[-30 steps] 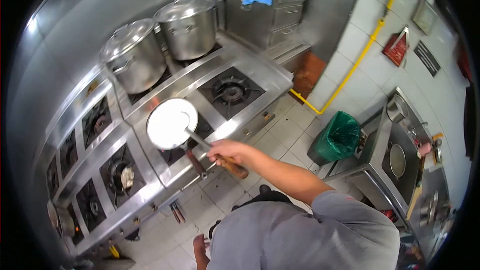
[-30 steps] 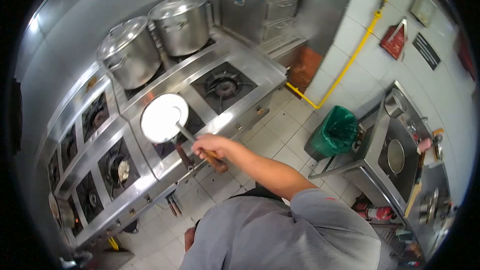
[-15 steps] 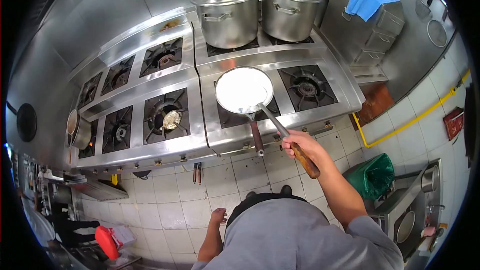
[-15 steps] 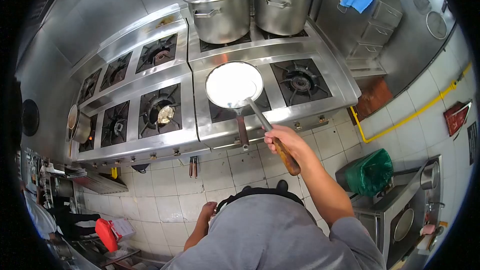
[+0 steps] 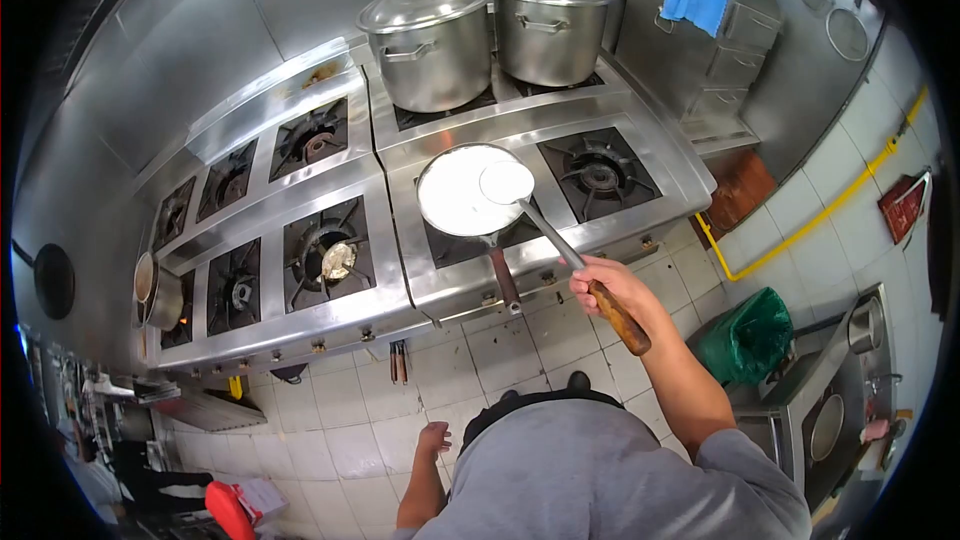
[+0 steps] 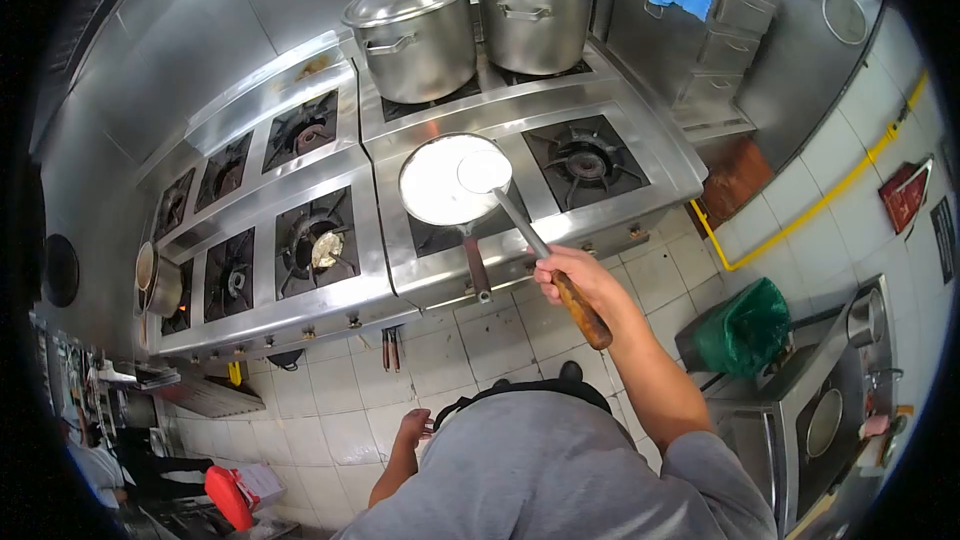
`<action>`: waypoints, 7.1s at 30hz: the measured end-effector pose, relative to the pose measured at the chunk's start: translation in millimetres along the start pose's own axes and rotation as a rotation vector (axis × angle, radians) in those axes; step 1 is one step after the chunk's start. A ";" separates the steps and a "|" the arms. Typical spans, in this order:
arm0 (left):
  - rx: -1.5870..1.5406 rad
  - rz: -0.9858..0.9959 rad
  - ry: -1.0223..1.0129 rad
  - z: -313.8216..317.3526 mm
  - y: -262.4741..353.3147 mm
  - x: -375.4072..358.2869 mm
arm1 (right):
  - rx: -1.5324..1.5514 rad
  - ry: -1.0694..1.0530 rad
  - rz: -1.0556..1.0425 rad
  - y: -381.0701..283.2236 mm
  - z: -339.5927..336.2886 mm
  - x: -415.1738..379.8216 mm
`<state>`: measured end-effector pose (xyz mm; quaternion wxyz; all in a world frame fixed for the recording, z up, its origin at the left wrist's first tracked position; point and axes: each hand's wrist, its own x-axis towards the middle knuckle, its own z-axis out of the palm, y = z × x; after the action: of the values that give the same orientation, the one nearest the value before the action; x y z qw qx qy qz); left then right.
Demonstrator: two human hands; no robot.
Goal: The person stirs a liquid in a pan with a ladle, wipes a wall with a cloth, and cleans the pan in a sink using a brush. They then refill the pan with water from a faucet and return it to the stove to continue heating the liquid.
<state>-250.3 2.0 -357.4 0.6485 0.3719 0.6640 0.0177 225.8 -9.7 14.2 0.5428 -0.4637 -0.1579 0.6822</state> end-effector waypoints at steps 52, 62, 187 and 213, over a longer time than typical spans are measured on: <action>0.863 0.408 -0.255 278.1 161.7 -59.5 | 0.032 0.985 -0.833 -160.1 -468.2 -353.2; 0.850 0.392 -0.219 335.3 177.3 -87.0 | -0.059 1.057 -0.725 -248.5 -568.0 -343.2; 0.986 0.667 -0.498 148.6 78.1 61.2 | 0.510 0.833 -0.431 218.9 -314.1 -269.1; 0.817 0.487 -0.348 391.8 181.3 -38.2 | -0.211 1.145 -0.630 -232.0 -528.4 -335.8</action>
<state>173.2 -66.4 -295.4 0.5281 0.7367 0.3929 -0.1549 782.0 -376.0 61.0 0.6663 -0.7354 -0.0383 0.1174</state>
